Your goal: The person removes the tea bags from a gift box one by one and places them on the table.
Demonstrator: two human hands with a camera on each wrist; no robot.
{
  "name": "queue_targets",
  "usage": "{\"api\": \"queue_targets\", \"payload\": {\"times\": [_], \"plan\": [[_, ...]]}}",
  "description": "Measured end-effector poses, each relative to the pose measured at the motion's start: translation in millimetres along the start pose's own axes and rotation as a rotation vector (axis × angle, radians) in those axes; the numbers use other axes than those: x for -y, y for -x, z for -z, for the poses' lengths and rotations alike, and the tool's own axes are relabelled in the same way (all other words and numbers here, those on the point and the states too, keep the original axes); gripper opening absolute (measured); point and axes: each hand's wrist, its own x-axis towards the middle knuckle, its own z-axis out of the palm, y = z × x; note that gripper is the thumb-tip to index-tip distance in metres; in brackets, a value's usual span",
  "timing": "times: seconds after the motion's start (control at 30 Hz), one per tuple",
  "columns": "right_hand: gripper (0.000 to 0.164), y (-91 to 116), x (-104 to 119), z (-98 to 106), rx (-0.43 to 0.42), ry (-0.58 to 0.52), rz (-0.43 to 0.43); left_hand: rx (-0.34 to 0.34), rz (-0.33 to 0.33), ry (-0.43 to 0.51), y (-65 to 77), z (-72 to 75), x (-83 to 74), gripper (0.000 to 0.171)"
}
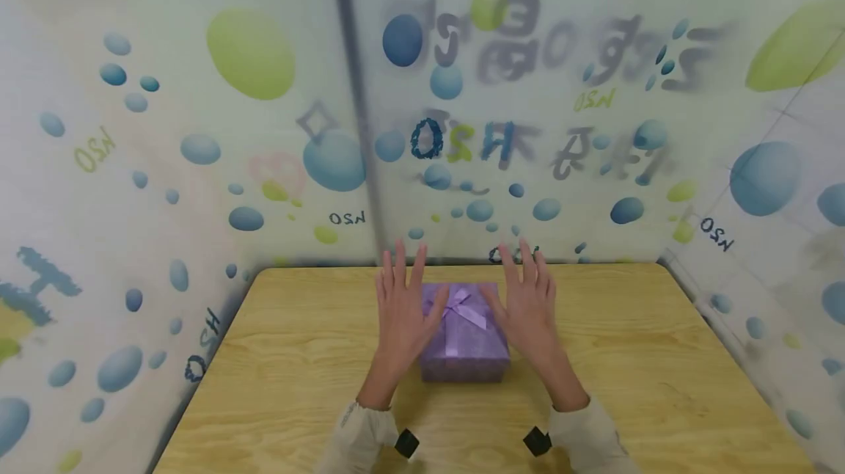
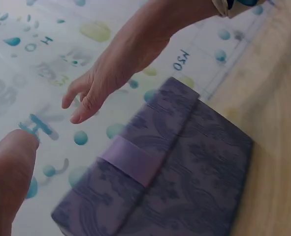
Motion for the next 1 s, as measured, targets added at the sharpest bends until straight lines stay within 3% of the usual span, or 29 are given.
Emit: {"api": "queue_targets", "payload": {"times": [0.33,0.5,0.63,0.83,1.0], "plan": [[0.079,20,-7,-7,0.102,-0.031,-0.058,0.128,0.064,0.094,32.9,1.1,12.7,0.085],[0.077,30,-9,-9,0.159,-0.056,-0.039,0.184,0.083,0.124,48.7,0.2,13.5,0.088],[0.078,37,-11,-13,0.221,-0.052,-0.033,0.232,0.087,0.140,56.0,0.4,13.4,0.092],[0.081,49,-7,-12,0.341,-0.086,-0.059,0.363,0.105,0.178,65.7,1.4,14.2,0.097],[0.088,53,-2,-7,0.435,-0.120,-0.090,0.392,0.109,0.205,71.7,0.3,15.7,0.104]]}}
